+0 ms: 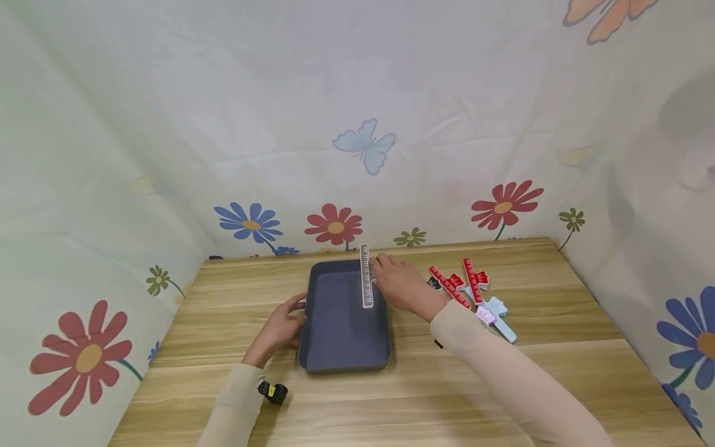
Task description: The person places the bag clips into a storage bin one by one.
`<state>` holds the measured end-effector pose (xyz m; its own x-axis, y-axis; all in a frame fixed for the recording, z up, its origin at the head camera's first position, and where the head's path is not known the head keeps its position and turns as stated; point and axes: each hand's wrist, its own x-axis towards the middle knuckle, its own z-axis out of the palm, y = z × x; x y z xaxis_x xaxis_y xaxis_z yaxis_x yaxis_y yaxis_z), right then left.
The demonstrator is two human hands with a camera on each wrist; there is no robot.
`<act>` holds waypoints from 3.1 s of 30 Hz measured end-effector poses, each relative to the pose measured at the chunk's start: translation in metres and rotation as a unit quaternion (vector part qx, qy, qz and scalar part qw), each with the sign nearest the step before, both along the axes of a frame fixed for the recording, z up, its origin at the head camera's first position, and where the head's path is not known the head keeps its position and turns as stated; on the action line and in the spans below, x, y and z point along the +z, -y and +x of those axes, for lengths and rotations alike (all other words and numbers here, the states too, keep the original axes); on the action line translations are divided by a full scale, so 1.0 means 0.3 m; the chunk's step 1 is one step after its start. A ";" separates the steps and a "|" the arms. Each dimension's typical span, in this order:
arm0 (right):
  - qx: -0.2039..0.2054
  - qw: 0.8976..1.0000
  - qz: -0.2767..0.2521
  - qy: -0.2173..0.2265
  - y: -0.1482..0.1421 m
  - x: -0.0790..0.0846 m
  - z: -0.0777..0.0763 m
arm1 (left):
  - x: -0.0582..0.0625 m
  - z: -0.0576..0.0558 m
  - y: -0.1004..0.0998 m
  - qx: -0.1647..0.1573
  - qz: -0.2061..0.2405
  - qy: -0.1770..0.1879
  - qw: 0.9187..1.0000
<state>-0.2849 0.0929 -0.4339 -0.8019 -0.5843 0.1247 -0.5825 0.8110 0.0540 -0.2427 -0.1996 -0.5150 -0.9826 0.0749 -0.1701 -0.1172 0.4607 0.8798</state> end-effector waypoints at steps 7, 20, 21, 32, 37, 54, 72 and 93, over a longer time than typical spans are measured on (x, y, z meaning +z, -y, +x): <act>0.018 1.000 0.010 -0.019 0.058 -0.007 -0.013 | -0.004 0.004 0.001 0.006 -0.003 0.002 1.000; 0.013 0.999 0.007 0.033 0.177 -0.030 -0.040 | 0.001 0.007 -0.003 0.002 0.002 0.001 1.000; 0.012 0.999 0.010 0.037 0.185 -0.033 -0.043 | 0.001 0.006 -0.003 0.003 0.002 0.002 1.000; 0.009 0.996 0.028 0.089 0.270 -0.054 -0.071 | -0.003 0.003 -0.008 0.010 -0.004 0.002 1.000; -0.004 0.992 0.051 0.111 0.308 -0.074 -0.084 | 0.000 0.004 -0.007 0.015 -0.005 0.009 1.000; -0.034 0.982 0.096 0.161 0.395 -0.162 -0.121 | -0.001 0.001 -0.006 0.005 0.006 0.015 1.000; -0.028 0.983 0.052 0.175 0.422 -0.185 -0.108 | -0.006 0.002 0.002 -0.003 0.019 0.002 1.000; 0.022 0.992 0.036 0.120 0.361 -0.073 -0.012 | -0.003 0.002 0.009 0.002 0.022 0.003 1.000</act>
